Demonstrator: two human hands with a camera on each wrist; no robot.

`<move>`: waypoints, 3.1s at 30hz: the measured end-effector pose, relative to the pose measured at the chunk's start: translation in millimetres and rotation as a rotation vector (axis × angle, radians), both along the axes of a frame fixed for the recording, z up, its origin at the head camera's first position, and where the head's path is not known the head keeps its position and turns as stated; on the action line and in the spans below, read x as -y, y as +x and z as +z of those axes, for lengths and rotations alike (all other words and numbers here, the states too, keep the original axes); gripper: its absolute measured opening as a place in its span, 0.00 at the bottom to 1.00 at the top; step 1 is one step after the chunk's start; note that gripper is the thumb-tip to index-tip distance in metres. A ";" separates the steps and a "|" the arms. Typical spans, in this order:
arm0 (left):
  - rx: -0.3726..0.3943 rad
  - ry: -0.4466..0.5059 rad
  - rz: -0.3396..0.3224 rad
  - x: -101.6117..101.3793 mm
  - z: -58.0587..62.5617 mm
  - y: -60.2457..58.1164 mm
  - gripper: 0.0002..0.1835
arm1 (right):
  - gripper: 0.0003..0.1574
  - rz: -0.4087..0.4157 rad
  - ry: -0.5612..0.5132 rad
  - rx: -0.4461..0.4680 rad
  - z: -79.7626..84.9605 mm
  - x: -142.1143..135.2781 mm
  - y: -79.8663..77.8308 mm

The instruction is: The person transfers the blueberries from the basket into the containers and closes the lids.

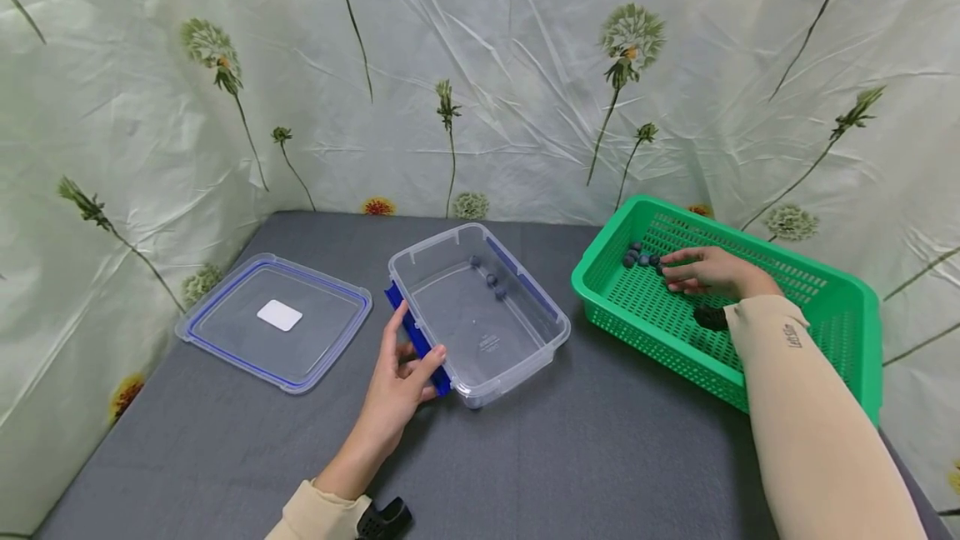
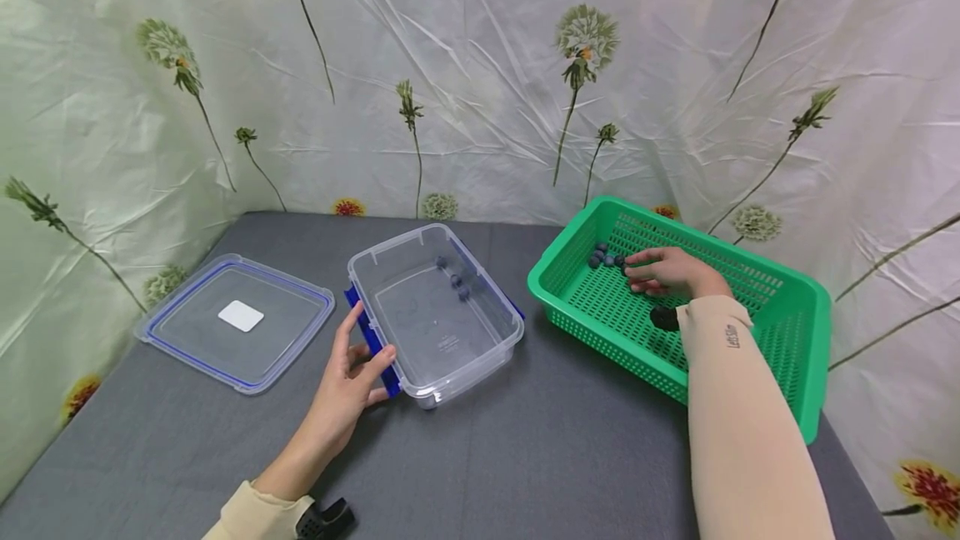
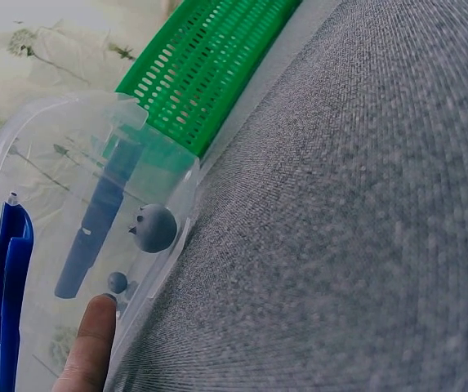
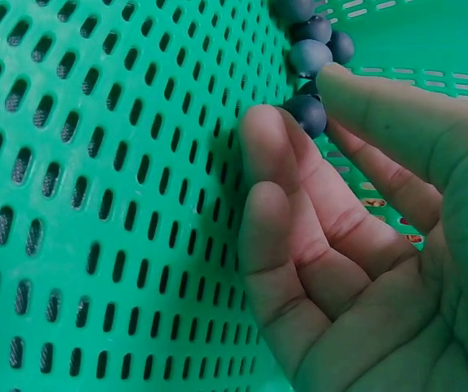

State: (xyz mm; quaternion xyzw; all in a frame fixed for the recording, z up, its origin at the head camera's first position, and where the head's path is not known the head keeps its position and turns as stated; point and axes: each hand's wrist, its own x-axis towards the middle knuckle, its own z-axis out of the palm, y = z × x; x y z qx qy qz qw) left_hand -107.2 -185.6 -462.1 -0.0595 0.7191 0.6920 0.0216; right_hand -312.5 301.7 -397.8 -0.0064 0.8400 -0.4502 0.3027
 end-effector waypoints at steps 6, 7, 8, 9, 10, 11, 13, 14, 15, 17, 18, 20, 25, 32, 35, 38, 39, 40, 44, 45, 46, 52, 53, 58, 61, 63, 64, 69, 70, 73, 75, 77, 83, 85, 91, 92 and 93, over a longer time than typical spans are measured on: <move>0.004 0.014 -0.007 -0.7 1.4 0.1 0.49 | 0.39 0.013 0.015 0.014 -0.4 -0.8 0.4; 0.003 0.016 -0.007 -0.7 1.5 0.0 0.49 | 0.38 0.016 0.022 0.013 -0.5 -0.7 0.4; 0.002 0.018 -0.007 -0.6 1.6 0.0 0.49 | 0.38 0.021 0.031 0.011 -0.7 -0.6 0.3; 0.003 0.018 -0.007 -0.6 1.7 0.0 0.49 | 0.37 0.026 0.038 0.011 -1.0 -0.4 0.2; 0.002 0.018 -0.007 -0.5 1.7 0.0 0.49 | 0.37 0.028 0.043 0.014 -1.5 -0.2 -0.1; 0.002 0.018 -0.007 -0.5 1.7 -0.1 0.49 | 0.37 0.030 0.048 0.016 -2.1 0.0 -0.2; 0.001 0.019 -0.007 -0.5 1.7 -0.3 0.49 | 0.37 0.038 0.059 0.023 -3.6 0.5 -0.6; 0.001 0.020 -0.008 -0.5 1.6 -0.4 0.49 | 0.38 0.042 0.063 0.026 -4.2 1.0 -0.6; 0.001 0.019 -0.009 -0.5 1.6 -0.6 0.49 | 0.38 0.043 0.065 0.028 -4.7 1.5 -0.7; -0.001 0.021 -0.010 -0.5 1.6 -0.8 0.48 | 0.38 0.047 0.071 0.028 -5.4 2.5 -0.7; -0.001 0.020 -0.010 -0.4 1.6 -0.9 0.48 | 0.38 0.051 0.073 0.026 -5.5 2.9 -0.8; -0.001 0.018 -0.010 -0.3 1.6 -1.0 0.48 | 0.38 0.053 0.074 0.023 -5.1 4.2 -0.7; 0.000 0.011 -0.009 0.0 2.2 -0.8 0.48 | 0.39 0.071 0.092 0.015 -3.1 7.5 -1.4; 0.003 0.005 -0.006 -0.3 2.8 -0.6 0.49 | 0.34 0.082 0.110 -0.002 -4.0 10.1 -4.7; 0.004 0.009 -0.006 -0.5 2.4 -0.7 0.49 | 0.32 0.079 0.113 -0.002 -4.2 10.6 -5.8; 0.006 0.013 -0.005 -0.5 1.8 -0.9 0.49 | 0.31 0.084 0.116 -0.006 -2.6 12.0 -5.7; 0.006 0.011 -0.004 -0.5 1.6 -0.9 0.49 | 0.32 0.085 0.114 -0.009 -1.7 12.9 -5.5; 0.006 0.010 -0.004 -0.5 1.5 -0.8 0.49 | 0.32 0.088 0.110 -0.014 -0.7 14.0 -5.4; 0.006 0.010 0.000 -0.2 1.2 -0.1 0.49 | 0.34 0.095 0.078 -0.028 3.5 19.4 -4.9; 0.005 0.009 0.000 -0.2 1.3 0.3 0.49 | 0.34 0.091 0.067 -0.028 4.5 21.0 -4.9; 0.003 0.009 0.000 -0.2 1.5 0.3 0.49 | 0.34 0.086 0.057 -0.028 5.7 22.2 -4.9; 0.002 0.004 0.005 -0.5 2.8 0.7 0.49 | 0.33 0.085 0.016 -0.036 11.1 25.8 -5.8; 0.003 0.003 0.006 -0.6 3.0 0.9 0.49 | 0.32 0.088 0.013 -0.037 11.8 26.2 -6.1; 0.005 0.005 0.006 -1.1 3.3 1.8 0.49 | 0.33 0.105 0.028 -0.060 17.8 30.1 -6.0; 0.002 0.010 0.006 -1.3 3.5 2.1 0.49 | 0.35 0.113 0.029 -0.077 22.4 32.6 -5.8; 0.002 0.010 0.005 -1.4 3.6 2.4 0.49 | 0.35 0.111 0.013 -0.084 25.2 34.9 -5.8; 0.002 0.008 0.005 -1.4 3.8 2.7 0.49 | 0.35 0.112 0.006 -0.089 26.8 36.2 -5.6; 0.002 0.008 0.004 -1.3 3.9 3.1 0.49 | 0.35 0.106 -0.032 -0.125 34.2 42.2 -6.6; 0.002 0.008 0.004 -1.2 3.6 2.9 0.49 | 0.34 0.109 -0.042 -0.130 35.5 43.8 -6.8; 0.001 0.006 0.004 -1.0 2.9 2.6 0.49 | 0.33 0.106 -0.075 -0.138 39.3 49.5 -7.1; 0.001 0.003 0.006 -0.8 2.5 2.4 0.48 | 0.33 0.106 -0.093 -0.147 41.2 52.9 -7.7; 0.001 0.000 0.006 -0.8 2.3 2.5 0.49 | 0.32 0.111 -0.102 -0.157 43.6 56.8 -7.6; 0.002 -0.010 0.007 -0.7 2.0 2.8 0.49 | 0.31 0.135 -0.100 -0.194 52.3 68.7 -6.6; 0.002 -0.012 0.008 -0.8 2.1 2.8 0.49 | 0.31 0.140 -0.104 -0.202 55.3 72.8 -6.1; 0.004 -0.008 0.006 -0.6 2.4 2.7 0.49 | 0.32 0.157 -0.097 -0.215 62.0 84.3 -5.8; 0.003 -0.006 0.005 -0.5 2.4 2.7 0.49 | 0.32 0.160 -0.091 -0.221 62.9 86.0 -5.9; 0.001 -0.002 0.004 -0.5 2.2 2.6 0.49 | 0.32 0.162 -0.090 -0.224 63.2 87.6 -6.2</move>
